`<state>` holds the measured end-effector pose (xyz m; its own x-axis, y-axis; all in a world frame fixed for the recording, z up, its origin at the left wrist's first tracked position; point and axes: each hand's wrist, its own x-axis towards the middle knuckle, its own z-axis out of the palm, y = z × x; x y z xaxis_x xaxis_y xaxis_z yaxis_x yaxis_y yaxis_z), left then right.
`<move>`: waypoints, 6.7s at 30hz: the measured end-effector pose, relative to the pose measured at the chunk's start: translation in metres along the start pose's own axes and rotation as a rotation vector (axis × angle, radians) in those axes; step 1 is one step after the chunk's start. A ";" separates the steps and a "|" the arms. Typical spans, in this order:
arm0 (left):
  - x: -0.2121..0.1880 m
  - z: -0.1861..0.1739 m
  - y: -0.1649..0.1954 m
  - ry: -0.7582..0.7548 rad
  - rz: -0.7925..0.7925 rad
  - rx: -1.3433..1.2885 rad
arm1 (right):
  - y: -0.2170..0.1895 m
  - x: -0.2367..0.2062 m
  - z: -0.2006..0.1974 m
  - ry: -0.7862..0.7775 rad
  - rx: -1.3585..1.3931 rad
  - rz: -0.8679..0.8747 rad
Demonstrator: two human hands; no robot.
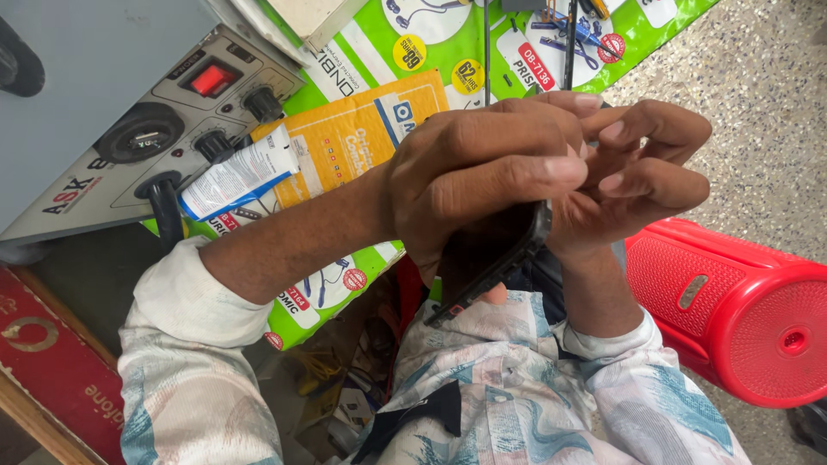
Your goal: The person uses a blue electric screwdriver to remove screws from the back of a smartphone. They then pry open the back cover, disconnect internal ribbon cables, and remove the battery and screen assembly.
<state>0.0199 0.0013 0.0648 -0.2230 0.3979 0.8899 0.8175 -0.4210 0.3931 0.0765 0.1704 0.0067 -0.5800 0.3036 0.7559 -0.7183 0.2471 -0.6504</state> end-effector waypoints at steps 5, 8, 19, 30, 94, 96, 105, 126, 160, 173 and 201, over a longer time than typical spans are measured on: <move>0.003 0.001 0.002 -0.003 0.008 0.028 | 0.008 -0.002 -0.003 0.010 -0.046 -0.049; 0.005 0.002 0.002 -0.004 0.017 0.073 | 0.008 -0.006 -0.004 0.026 -0.093 -0.042; 0.008 0.003 0.006 0.008 0.010 0.085 | 0.003 -0.006 -0.002 0.042 -0.063 -0.089; 0.005 0.002 0.000 -0.090 0.044 0.052 | 0.010 0.003 -0.017 0.037 0.344 0.308; -0.003 -0.041 -0.016 -0.006 -0.794 0.842 | 0.036 0.029 -0.045 -0.071 0.778 0.951; -0.013 -0.042 -0.017 0.241 -0.920 0.593 | 0.035 0.027 -0.044 -0.093 0.776 0.980; -0.006 -0.025 -0.010 0.473 -0.690 -0.666 | 0.027 0.017 -0.042 -0.618 0.493 0.987; 0.008 0.010 -0.005 0.033 -1.029 -0.627 | -0.023 0.034 -0.036 -0.313 -0.119 0.358; -0.014 0.041 -0.008 0.215 -0.881 -0.214 | -0.005 0.018 0.006 -0.227 -0.211 0.287; -0.017 0.040 -0.013 0.230 -0.860 -0.117 | 0.004 0.024 0.023 -0.187 -0.346 0.184; -0.013 0.032 -0.015 0.333 -0.912 -0.200 | -0.006 0.026 0.008 0.015 -0.148 0.208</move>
<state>0.0277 0.0285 0.0401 -0.8851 0.4017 0.2350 0.1609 -0.2097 0.9644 0.0621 0.1696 0.0309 -0.7031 0.3755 0.6039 -0.5193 0.3091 -0.7967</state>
